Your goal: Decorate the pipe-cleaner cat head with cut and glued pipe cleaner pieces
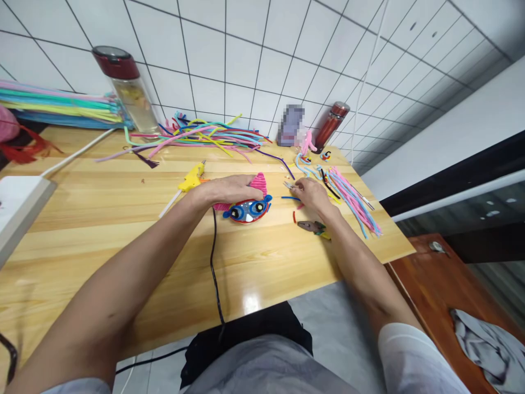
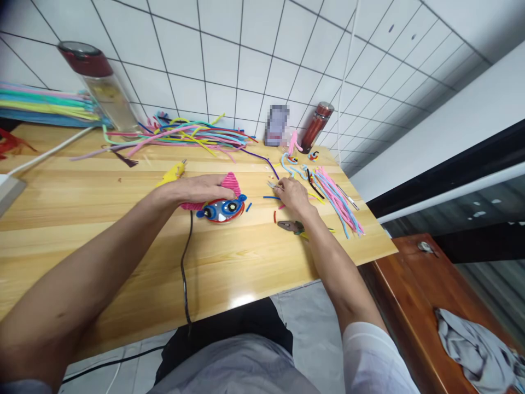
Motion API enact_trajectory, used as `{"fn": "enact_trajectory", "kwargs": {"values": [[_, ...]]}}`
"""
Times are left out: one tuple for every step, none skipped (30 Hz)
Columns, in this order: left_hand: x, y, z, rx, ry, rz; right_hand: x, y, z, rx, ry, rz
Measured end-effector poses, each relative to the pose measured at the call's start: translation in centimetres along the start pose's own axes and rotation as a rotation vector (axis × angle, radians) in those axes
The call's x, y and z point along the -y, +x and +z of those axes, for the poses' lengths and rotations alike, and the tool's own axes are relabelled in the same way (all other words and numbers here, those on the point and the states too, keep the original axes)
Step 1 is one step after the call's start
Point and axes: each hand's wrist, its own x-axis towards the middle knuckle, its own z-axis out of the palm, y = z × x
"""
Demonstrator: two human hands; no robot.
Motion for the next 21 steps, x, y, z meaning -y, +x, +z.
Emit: {"fn": "enact_trajectory", "kwargs": {"values": [[-0.1, 0.0, 0.0, 0.0, 0.004, -0.011, 0.3, 0.5, 0.3, 0.009, -0.023, 0.007], [-0.3, -0.1, -0.1, 0.005, 0.009, -0.027, 0.5, 0.8, 0.6, 0.014, -0.043, 0.014], [-0.4, -0.2, -0.1, 0.012, 0.011, -0.044, 0.6, 1.1, 0.8, 0.015, -0.059, 0.02], [-0.6, -0.2, -0.1, 0.018, 0.01, -0.06, 0.5, 1.2, 0.9, 0.011, -0.071, 0.024], [-0.7, -0.3, -0.2, 0.018, 0.007, -0.071, 0.4, 1.3, 1.1, 0.003, -0.077, 0.024], [-0.8, -0.3, -0.2, 0.016, 0.003, -0.074, 0.4, 1.2, 1.2, -0.007, -0.079, 0.021], [-0.8, -0.3, -0.3, 0.015, 0.0, -0.073, 0.3, 1.0, 1.3, -0.016, -0.076, 0.014], [-0.8, -0.4, -0.3, 0.016, -0.002, -0.07, 0.3, 0.9, 1.4, -0.025, -0.07, 0.007], [-0.8, -0.4, -0.4, 0.016, -0.005, -0.063, 0.4, 0.6, 1.4, -0.034, -0.062, -0.001], [-0.8, -0.4, -0.4, 0.019, -0.011, -0.057, 0.4, 0.4, 1.3, -0.042, -0.054, -0.008], [-0.8, -0.4, -0.4, 0.023, -0.019, -0.052, 0.6, 0.3, 1.2, -0.052, -0.051, -0.006], [-0.8, -0.4, -0.4, 0.028, -0.029, -0.05, 0.7, 0.1, 0.9, -0.069, -0.04, 0.005], [-0.8, -0.4, -0.4, 0.03, -0.037, -0.052, 0.9, -0.1, 0.6, -0.095, -0.004, 0.012], [-0.8, -0.4, -0.5, 0.031, -0.045, -0.054, 1.0, -0.4, 0.2, -0.128, 0.068, 0.004], [-0.8, -0.3, -0.5, 0.029, -0.051, -0.057, 1.2, -0.8, -0.2, -0.16, 0.176, -0.022], [-0.8, -0.3, -0.5, 0.025, -0.053, -0.058, 1.4, -1.2, -0.6, -0.189, 0.31, -0.069], [-0.7, -0.3, -0.5, 0.022, -0.055, -0.057, 1.7, -1.7, -1.1, -0.211, 0.452, -0.132], [-0.7, -0.3, -0.5, 0.02, -0.058, -0.052, 2.0, -2.4, -1.5, -0.22, 0.571, -0.197], [-0.7, -0.3, -0.5, 0.022, -0.062, -0.046, 2.4, -3.1, -1.8, -0.221, 0.651, -0.25], [-0.7, -0.3, -0.5, 0.026, -0.064, -0.042, 2.8, -3.8, -2.1, -0.214, 0.698, -0.291], [-0.7, -0.4, -0.5, 0.032, -0.065, -0.044, 3.3, -4.4, -2.3, -0.195, 0.719, -0.327]]}}
